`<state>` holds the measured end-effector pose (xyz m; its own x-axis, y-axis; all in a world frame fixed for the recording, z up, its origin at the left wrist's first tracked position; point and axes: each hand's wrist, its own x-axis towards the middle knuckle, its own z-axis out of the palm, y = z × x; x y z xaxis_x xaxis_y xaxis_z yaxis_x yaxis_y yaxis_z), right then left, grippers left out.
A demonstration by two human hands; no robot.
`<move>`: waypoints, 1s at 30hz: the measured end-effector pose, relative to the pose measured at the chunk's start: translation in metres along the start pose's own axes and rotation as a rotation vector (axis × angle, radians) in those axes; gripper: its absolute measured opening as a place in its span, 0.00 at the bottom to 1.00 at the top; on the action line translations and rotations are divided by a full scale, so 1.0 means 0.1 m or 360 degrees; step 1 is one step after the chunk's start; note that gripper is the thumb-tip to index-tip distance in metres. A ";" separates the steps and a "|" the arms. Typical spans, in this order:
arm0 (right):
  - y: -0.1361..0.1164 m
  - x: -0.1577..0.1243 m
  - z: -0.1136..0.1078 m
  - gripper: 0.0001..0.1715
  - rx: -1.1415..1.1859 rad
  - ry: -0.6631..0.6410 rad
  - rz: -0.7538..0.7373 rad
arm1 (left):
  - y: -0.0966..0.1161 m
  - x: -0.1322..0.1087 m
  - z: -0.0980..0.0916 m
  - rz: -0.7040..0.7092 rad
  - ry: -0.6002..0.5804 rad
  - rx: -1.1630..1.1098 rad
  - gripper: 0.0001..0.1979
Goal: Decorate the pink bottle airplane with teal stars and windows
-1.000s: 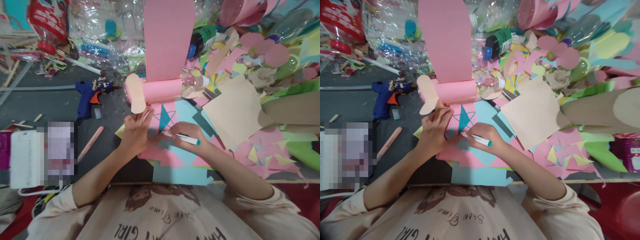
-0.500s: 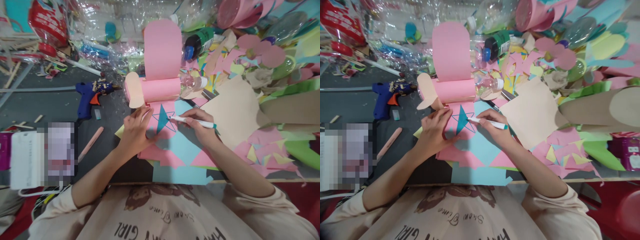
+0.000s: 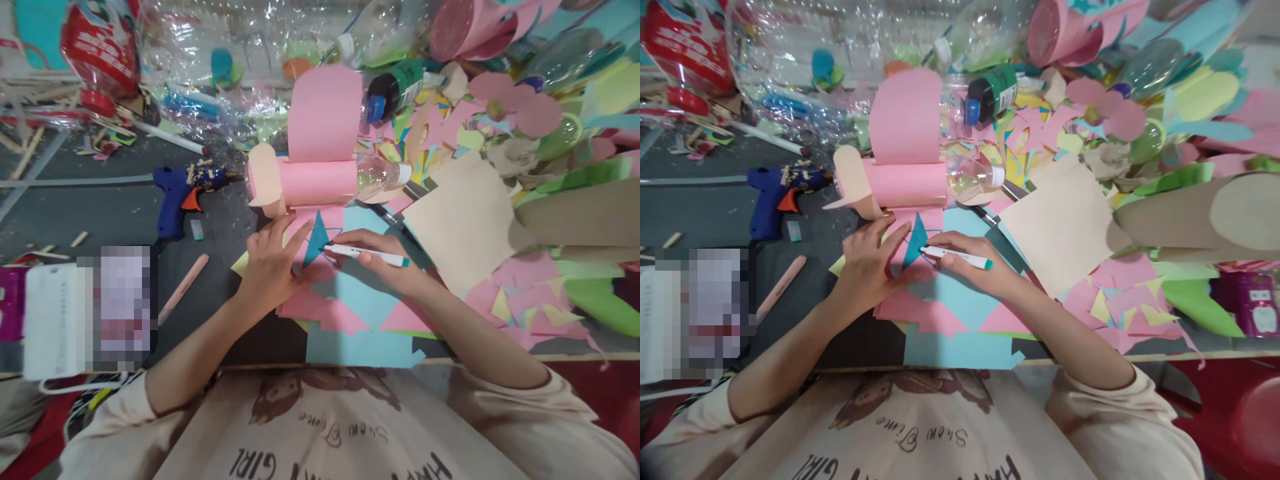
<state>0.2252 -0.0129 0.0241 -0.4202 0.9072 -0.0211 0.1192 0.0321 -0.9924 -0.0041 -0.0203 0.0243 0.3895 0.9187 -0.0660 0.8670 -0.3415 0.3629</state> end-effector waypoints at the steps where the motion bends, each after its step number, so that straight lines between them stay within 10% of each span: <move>1: -0.01 0.02 0.00 0.30 0.0047 0.0005 0.0007 | 0.01 0.00 0.00 -0.0010 -0.0004 0.0015 0.39; 30: 0.00 0.27 0.12 0.14 -0.0137 0.0189 0.0183 | 0.07 0.01 -0.01 -0.0094 -0.0030 0.0093 0.41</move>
<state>0.2031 0.0063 0.0226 -0.2907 0.9500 -0.1142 0.2388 -0.0436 -0.9701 0.0023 -0.0215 0.0281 0.3425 0.9338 -0.1032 0.9050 -0.2985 0.3031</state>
